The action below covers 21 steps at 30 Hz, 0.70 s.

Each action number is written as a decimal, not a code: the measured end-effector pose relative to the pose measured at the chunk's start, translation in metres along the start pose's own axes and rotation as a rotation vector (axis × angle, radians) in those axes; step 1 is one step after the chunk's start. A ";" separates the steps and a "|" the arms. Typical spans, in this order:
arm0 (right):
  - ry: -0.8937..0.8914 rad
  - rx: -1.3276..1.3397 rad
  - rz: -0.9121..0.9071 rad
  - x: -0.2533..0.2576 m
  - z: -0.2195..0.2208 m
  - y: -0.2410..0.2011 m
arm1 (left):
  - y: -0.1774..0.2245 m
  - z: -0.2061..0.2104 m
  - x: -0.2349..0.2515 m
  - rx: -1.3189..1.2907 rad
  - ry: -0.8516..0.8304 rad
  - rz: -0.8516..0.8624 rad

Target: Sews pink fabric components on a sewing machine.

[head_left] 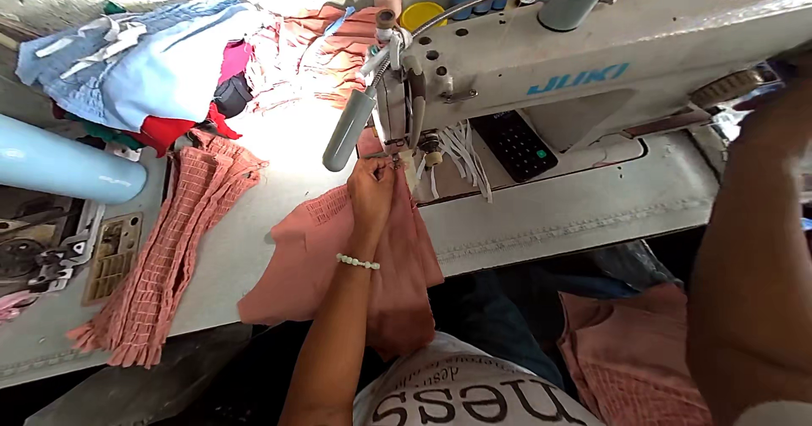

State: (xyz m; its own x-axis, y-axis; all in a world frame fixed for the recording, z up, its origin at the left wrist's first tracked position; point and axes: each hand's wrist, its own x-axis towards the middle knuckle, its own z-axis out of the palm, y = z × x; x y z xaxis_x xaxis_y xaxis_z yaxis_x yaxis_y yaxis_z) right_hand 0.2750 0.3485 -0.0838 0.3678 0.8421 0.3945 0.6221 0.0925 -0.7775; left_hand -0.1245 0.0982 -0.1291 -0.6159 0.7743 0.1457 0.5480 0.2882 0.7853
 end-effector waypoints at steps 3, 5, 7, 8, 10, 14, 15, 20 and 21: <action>-0.003 0.280 -0.078 -0.062 -0.005 -0.009 | -0.001 0.001 0.002 -0.025 0.009 0.004; -0.107 0.460 -0.094 -0.129 0.005 -0.050 | 0.000 0.000 0.001 -0.034 0.013 0.007; -0.348 0.577 -0.123 -0.188 0.033 -0.078 | 0.001 -0.001 0.000 -0.031 0.011 -0.001; -0.502 0.599 -0.135 -0.211 0.048 -0.088 | 0.001 -0.001 0.000 -0.026 0.011 -0.002; -0.817 0.603 -0.079 -0.239 0.077 -0.115 | 0.001 0.000 0.002 -0.025 0.011 0.000; -1.176 0.551 0.153 -0.250 0.128 -0.155 | 0.000 0.002 0.002 -0.034 0.024 0.014; -1.202 0.548 0.137 -0.250 0.135 -0.158 | 0.000 0.002 0.002 -0.036 0.027 0.018; -1.207 0.479 0.263 -0.255 0.150 -0.165 | 0.001 0.001 0.000 -0.049 0.020 -0.001; -1.200 0.488 0.281 -0.255 0.152 -0.164 | 0.000 0.000 -0.001 -0.042 0.023 0.005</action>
State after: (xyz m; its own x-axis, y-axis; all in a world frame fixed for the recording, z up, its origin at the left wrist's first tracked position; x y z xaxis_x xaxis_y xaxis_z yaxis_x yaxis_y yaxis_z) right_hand -0.0254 0.1989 -0.1317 -0.5497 0.7845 -0.2870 0.2224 -0.1937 -0.9555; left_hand -0.1236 0.0975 -0.1291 -0.6262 0.7624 0.1633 0.5276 0.2601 0.8087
